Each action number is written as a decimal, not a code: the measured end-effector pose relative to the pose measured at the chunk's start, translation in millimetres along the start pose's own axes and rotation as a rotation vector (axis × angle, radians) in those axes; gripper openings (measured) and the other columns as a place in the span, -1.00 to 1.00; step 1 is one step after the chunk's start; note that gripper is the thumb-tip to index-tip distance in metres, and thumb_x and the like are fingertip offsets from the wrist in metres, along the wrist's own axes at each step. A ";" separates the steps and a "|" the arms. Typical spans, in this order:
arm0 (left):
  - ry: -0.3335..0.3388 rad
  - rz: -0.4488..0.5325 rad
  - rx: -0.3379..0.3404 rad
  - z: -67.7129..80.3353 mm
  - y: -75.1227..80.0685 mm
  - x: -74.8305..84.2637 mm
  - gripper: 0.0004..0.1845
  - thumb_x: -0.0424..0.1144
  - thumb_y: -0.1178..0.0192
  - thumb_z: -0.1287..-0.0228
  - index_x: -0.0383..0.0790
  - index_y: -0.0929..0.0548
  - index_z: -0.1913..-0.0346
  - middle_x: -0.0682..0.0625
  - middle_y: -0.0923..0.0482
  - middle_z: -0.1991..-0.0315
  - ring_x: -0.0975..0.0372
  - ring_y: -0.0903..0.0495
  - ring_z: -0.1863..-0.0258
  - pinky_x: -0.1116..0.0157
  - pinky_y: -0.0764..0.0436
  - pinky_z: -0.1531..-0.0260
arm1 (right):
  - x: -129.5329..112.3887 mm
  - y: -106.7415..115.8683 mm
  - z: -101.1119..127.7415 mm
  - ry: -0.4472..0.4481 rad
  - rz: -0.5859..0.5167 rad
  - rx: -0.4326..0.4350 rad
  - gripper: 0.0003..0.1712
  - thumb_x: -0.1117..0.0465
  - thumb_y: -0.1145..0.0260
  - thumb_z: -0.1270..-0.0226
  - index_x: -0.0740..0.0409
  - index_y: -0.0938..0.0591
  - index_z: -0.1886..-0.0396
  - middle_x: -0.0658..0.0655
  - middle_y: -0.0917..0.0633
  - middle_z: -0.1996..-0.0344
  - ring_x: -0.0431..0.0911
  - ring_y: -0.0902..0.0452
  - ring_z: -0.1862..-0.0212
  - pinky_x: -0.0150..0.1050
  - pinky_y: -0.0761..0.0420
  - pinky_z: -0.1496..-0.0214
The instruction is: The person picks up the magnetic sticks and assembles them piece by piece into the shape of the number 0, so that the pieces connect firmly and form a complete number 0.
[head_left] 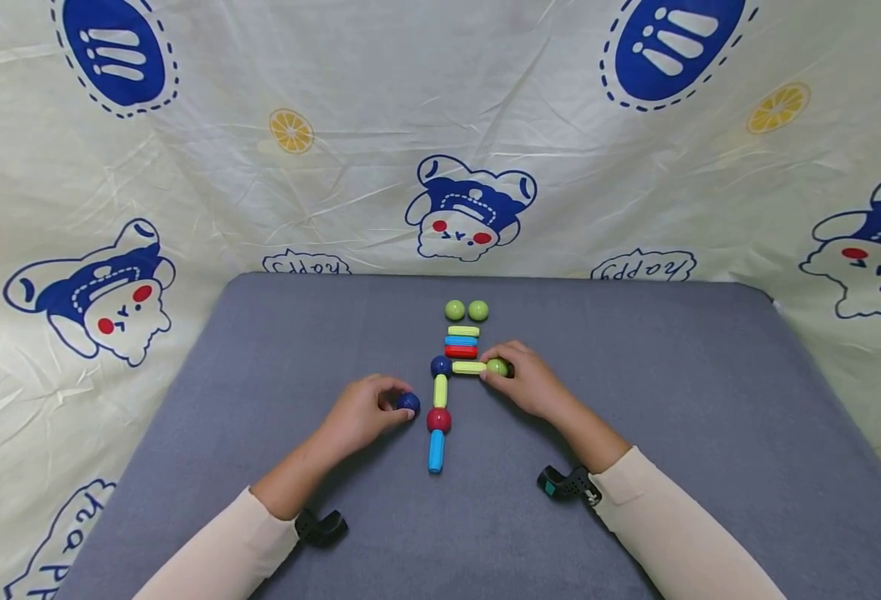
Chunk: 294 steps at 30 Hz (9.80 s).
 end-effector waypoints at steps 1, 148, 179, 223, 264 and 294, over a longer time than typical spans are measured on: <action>-0.002 -0.005 -0.009 2.5 0.0 0.1 -0.72 -0.22 -0.47 -0.19 -0.09 -0.76 0.02 0.02 -0.62 0.24 0.30 -0.50 0.42 0.40 -0.46 0.49 | -0.1 -0.3 0.2 -0.002 -0.004 -0.001 -0.78 0.15 -0.37 -0.40 0.06 -0.70 0.01 0.21 -0.63 -0.01 0.05 -0.50 0.01 -0.08 -0.46 -0.06; -0.105 0.336 -0.333 62.7 -39.8 -1.0 -0.72 -0.11 -0.45 -0.24 0.12 -0.78 -0.01 0.08 -0.54 0.24 0.33 -0.55 0.36 0.43 -0.60 0.32 | -28.0 26.7 -22.8 -0.111 0.029 -0.025 -0.73 0.13 -0.36 -0.41 0.16 -0.74 0.01 0.20 -0.65 0.07 0.07 -0.58 0.02 -0.07 -0.60 0.02; -0.072 0.399 -0.232 58.1 -43.0 -1.8 -0.69 -0.16 -0.42 -0.27 0.06 -0.76 -0.08 0.07 -0.57 0.17 0.34 -0.53 0.43 0.34 -0.64 0.49 | -39.4 4.8 68.2 -0.040 0.049 -0.176 -0.85 0.16 -0.44 -0.32 -0.01 -0.76 0.14 -0.07 -0.70 0.30 -0.25 -0.54 0.27 -0.34 -0.56 0.21; -0.095 0.420 -0.234 59.3 -43.8 -3.4 -0.66 -0.15 -0.44 -0.25 0.03 -0.75 -0.09 0.05 -0.60 0.10 0.36 -0.52 0.42 0.33 -0.65 0.48 | -46.8 -21.8 98.8 0.009 -0.067 -0.242 -0.89 0.02 -0.42 -0.35 -0.11 -0.75 0.20 -0.15 -0.66 0.32 -0.37 -0.49 0.31 -0.41 -0.53 0.25; -0.071 0.423 -0.224 59.3 -45.1 -3.4 -0.68 -0.13 -0.43 -0.26 0.05 -0.76 -0.08 0.06 -0.60 0.10 0.33 -0.53 0.43 0.33 -0.64 0.48 | -31.3 -1.8 85.9 -0.041 -0.206 -0.199 -0.78 0.11 -0.36 -0.41 0.07 -0.72 0.03 0.01 -0.69 0.19 -0.22 -0.55 0.22 -0.39 -0.59 0.17; -0.045 0.425 -0.238 58.9 -46.5 -4.9 -0.68 -0.13 -0.44 -0.24 0.08 -0.77 -0.06 0.01 -0.60 0.07 0.29 -0.54 0.41 0.35 -0.63 0.48 | 1.7 35.5 1.8 -0.033 -0.101 0.129 -0.49 0.13 -0.38 -0.41 0.19 -0.55 -0.29 0.27 -0.52 -0.13 0.08 -0.53 -0.09 0.02 -0.57 -0.11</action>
Point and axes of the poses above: each hand's wrist, its own z-axis away from the middle knuckle, its own y-axis out of the back of the hand, x = y × z, the point moved 3 cm from there along -z, towards the middle knuckle
